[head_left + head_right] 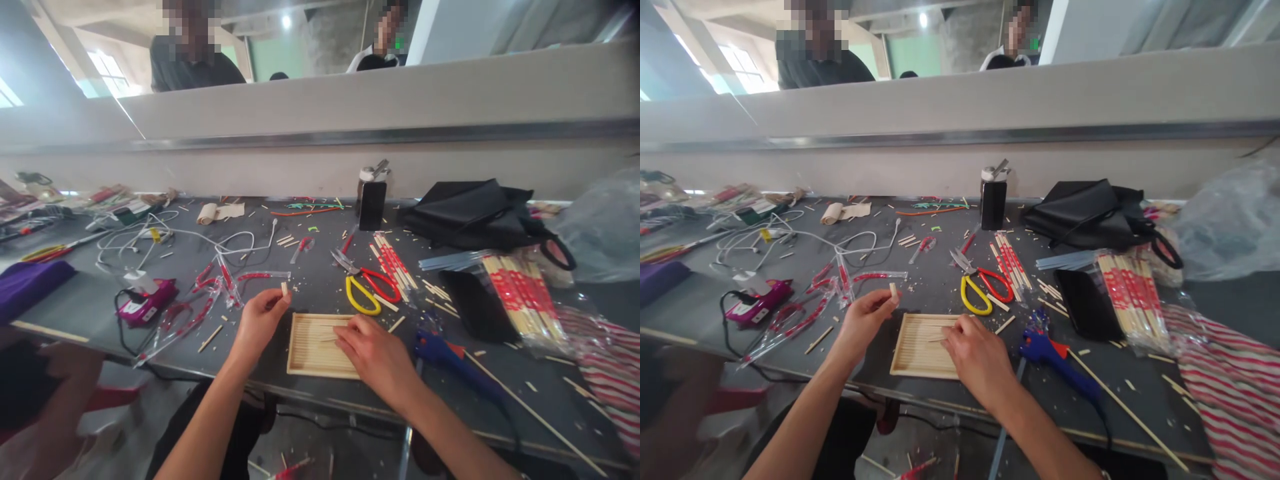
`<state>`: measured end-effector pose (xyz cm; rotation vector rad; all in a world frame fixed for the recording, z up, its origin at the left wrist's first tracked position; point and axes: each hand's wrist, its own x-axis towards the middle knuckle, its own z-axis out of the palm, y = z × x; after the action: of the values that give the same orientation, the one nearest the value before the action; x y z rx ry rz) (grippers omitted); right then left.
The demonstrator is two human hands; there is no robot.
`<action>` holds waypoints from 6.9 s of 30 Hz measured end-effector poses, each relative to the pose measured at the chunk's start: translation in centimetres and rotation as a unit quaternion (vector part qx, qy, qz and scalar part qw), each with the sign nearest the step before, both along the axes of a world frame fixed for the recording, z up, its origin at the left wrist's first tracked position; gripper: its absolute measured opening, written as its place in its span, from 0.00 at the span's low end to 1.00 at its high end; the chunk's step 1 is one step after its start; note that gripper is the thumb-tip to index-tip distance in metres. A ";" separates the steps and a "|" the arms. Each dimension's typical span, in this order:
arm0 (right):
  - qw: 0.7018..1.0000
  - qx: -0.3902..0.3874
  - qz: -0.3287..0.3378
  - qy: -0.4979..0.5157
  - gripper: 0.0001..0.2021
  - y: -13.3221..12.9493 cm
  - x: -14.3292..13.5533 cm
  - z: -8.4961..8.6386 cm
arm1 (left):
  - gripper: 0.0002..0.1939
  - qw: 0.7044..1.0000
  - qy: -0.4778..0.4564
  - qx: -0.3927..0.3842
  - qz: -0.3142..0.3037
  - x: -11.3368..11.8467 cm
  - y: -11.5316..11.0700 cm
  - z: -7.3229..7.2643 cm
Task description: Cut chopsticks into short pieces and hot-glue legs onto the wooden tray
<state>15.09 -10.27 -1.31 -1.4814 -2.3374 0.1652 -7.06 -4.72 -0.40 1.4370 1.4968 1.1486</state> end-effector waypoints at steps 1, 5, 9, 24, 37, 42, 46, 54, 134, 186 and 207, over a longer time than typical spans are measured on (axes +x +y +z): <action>1.000 -0.004 0.004 0.000 0.08 -0.1 0.0 0.1 | 0.13 1.000 -0.003 0.000 -0.004 0.1 -0.1 0.0; 1.000 -0.011 0.009 -0.008 0.07 -0.5 0.1 0.3 | 0.11 1.000 -0.015 0.000 -0.016 0.2 -0.4 -0.1; 1.000 -0.012 0.015 -0.009 0.04 -0.6 0.0 0.4 | 0.10 0.999 -0.021 -0.010 -0.032 0.1 -0.9 -0.4; 0.999 0.019 0.024 0.010 0.05 0.0 0.1 1.0 | 0.09 0.998 -0.041 -0.006 -0.056 0.9 -0.9 -0.7; 0.998 0.060 -0.005 0.027 0.04 0.1 1.3 0.6 | 0.09 0.995 -0.076 -0.018 -0.060 1.4 -1.2 0.2; 0.997 0.068 0.026 -0.012 0.05 0.1 0.0 0.3 | 0.11 0.994 -0.089 -0.027 -0.060 1.3 -1.6 0.8; 0.997 0.071 0.015 -0.017 0.07 0.2 0.7 0.6 | 0.12 0.995 -0.080 -0.016 -0.049 1.1 -1.5 0.6; 0.988 0.072 -0.132 -0.020 0.06 -0.2 4.6 1.2 | 0.09 0.998 -0.044 0.008 -0.038 0.1 -0.9 -0.4; 0.976 0.008 -0.118 0.180 0.07 -0.8 4.7 1.0 | 0.07 0.995 0.021 0.070 -0.060 0.3 -0.7 -2.0; 0.774 -0.133 -0.281 0.551 0.17 -5.1 14.4 2.8 | 0.07 0.989 0.086 0.107 -0.054 3.4 -0.7 -0.7; 0.813 -0.312 -0.176 0.459 0.27 -2.8 9.1 2.5 | 0.07 0.982 -0.021 -0.010 -0.186 9.1 2.1 -1.4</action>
<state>24.21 -13.03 1.15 -1.5422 -1.2252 1.3174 2.09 -2.64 -1.75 1.5864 1.1433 0.9243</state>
